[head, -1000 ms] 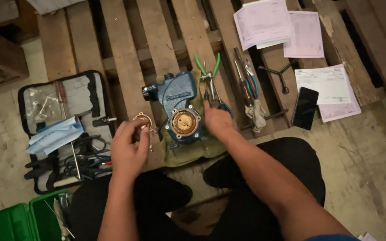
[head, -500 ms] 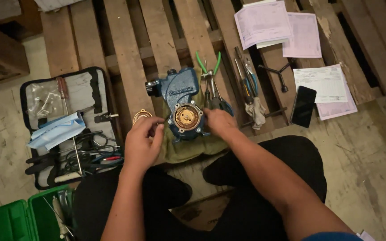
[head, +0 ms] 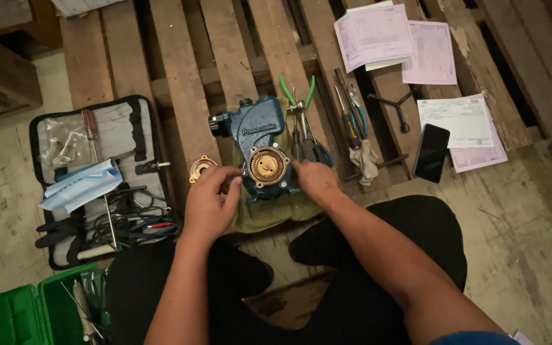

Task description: The person is disassembling a blue water pump on a wooden pallet, using pliers and other tools to remove internal components for inspection.

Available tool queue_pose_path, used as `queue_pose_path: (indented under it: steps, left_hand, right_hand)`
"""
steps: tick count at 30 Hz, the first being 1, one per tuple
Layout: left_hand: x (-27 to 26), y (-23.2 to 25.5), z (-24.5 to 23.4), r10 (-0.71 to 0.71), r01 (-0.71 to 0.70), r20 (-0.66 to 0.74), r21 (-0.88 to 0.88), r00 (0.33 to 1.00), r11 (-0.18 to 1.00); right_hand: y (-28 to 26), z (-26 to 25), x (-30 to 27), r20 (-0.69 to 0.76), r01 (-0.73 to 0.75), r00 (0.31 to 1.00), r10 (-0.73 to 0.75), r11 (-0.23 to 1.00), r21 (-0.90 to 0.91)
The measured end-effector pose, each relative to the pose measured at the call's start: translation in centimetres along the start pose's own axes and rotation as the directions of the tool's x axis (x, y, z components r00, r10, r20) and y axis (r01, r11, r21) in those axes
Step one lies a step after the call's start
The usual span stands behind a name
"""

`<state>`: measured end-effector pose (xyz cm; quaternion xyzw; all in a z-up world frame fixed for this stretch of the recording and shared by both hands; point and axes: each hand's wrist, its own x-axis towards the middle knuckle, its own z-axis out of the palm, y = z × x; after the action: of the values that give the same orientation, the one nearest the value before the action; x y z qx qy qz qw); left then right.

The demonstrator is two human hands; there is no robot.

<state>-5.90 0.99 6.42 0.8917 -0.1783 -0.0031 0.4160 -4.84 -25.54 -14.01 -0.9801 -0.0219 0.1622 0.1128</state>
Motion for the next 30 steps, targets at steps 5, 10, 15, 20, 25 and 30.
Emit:
queue_pose_path:
  steps: [5,10,15,20,25,30]
  left_hand:
    - [0.1,-0.3,0.2,0.018,-0.018,0.016,-0.013,1.0,1.0]
    - [0.0,-0.6,0.3,0.027,-0.027,0.026,-0.008,0.999,1.0]
    - [0.0,-0.7,0.3,0.031,-0.031,0.018,-0.024,0.999,0.999]
    - [0.2,-0.2,0.2,0.033,-0.033,0.007,-0.039,0.999,0.999]
    - [0.1,-0.4,0.1,0.046,-0.045,0.023,-0.028,0.999,0.999]
    - [0.2,-0.4,-0.1,0.054,-0.053,0.036,-0.032,0.998,0.998]
  right_hand:
    - [0.1,0.5,-0.6,-0.043,0.044,0.998,-0.045,0.999,-0.024]
    - [0.0,0.6,-1.6,-0.06,0.015,0.998,-0.017,0.999,-0.038]
    - [0.1,-0.5,-1.7,-0.158,0.05,0.986,-0.062,0.996,-0.074]
    - [0.7,0.9,-0.9,-0.14,0.082,0.986,-0.094,0.993,-0.09]
    - [-0.3,-0.3,-2.4,-0.056,-0.001,0.998,0.003,0.999,0.048]
    - [-0.8,-0.3,-1.8,0.11,-0.246,0.967,0.228,0.95,0.194]
